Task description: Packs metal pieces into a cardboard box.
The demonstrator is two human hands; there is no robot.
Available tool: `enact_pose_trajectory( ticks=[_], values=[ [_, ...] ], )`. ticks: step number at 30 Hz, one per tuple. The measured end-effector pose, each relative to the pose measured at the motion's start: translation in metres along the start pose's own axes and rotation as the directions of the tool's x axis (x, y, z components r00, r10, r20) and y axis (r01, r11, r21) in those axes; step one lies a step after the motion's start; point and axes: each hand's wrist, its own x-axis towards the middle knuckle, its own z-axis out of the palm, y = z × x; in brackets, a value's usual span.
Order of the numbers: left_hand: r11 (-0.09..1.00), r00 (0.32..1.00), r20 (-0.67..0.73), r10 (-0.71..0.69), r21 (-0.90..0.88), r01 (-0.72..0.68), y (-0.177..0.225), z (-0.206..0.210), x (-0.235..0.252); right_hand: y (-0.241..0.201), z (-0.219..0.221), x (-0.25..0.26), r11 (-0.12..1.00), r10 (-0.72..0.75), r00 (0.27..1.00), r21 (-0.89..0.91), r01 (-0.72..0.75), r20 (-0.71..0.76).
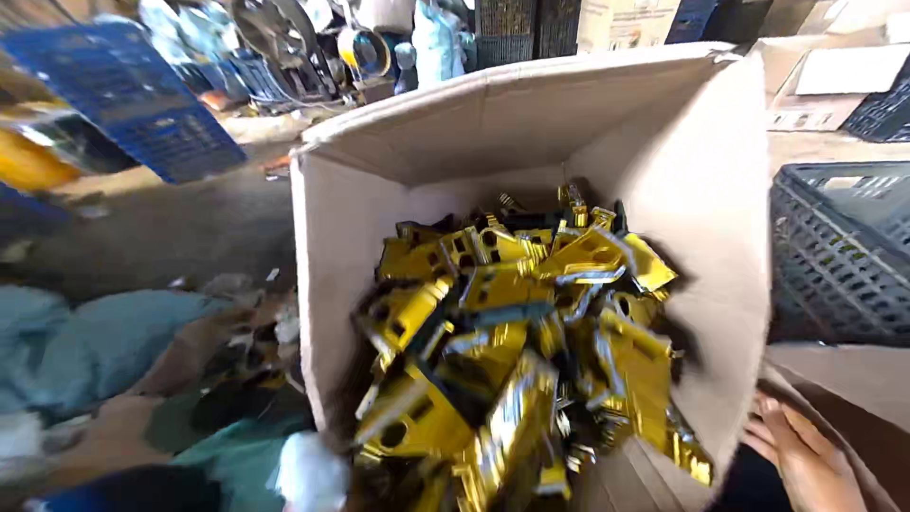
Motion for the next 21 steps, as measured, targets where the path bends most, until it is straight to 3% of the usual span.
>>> enact_pose_trajectory(
  ticks=[2, 4, 7, 9, 12, 15, 18, 21],
  values=[
    [0.994, 0.995, 0.008, 0.101, 0.037, -0.102, 0.002, 0.002, 0.006, -0.006, -0.006, -0.001, 0.962, 0.061, 0.997, 0.264, -0.072, 0.048],
    [0.994, 0.995, 0.046, 0.091, 0.062, -0.094, 0.004, 0.009, 0.014, -0.024, -0.007, 0.001, 0.94, 0.07, 0.99, 0.324, -0.106, 0.121],
    [0.995, 0.997, 0.071, -0.002, 0.1, -0.005, 0.025, 0.015, 0.012, -0.055, -0.005, 0.004, 0.987, 0.089, 0.971, 0.115, -0.116, 0.22],
    [0.989, 0.991, 0.11, -0.077, 0.135, 0.062, 0.034, 0.016, 0.008, -0.071, -0.002, 0.021, 0.995, 0.066, 0.963, -0.092, -0.044, 0.261],
    [0.986, 0.988, 0.113, -0.106, 0.14, 0.09, 0.037, 0.012, 0.014, -0.099, 0.01, 0.065, 0.957, -0.051, 0.977, -0.271, 0.107, 0.207],
    [0.983, 0.987, 0.118, -0.11, 0.156, 0.091, 0.036, 0.01, 0.002, -0.107, 0.029, 0.098, 0.865, -0.081, 0.99, -0.486, 0.127, 0.114],
    [0.995, 0.999, 0.039, -0.025, 0.1, 0.021, 0.0, 0.013, -0.038, -0.073, 0.018, 0.043, 0.765, -0.294, 0.938, -0.543, 0.345, 0.181],
    [0.999, 0.998, -0.058, -0.025, -0.035, 0.023, -0.012, 0.022, -0.045, -0.042, 0.01, 0.013, 0.74, -0.524, 0.85, -0.463, 0.488, 0.06]
  ],
)
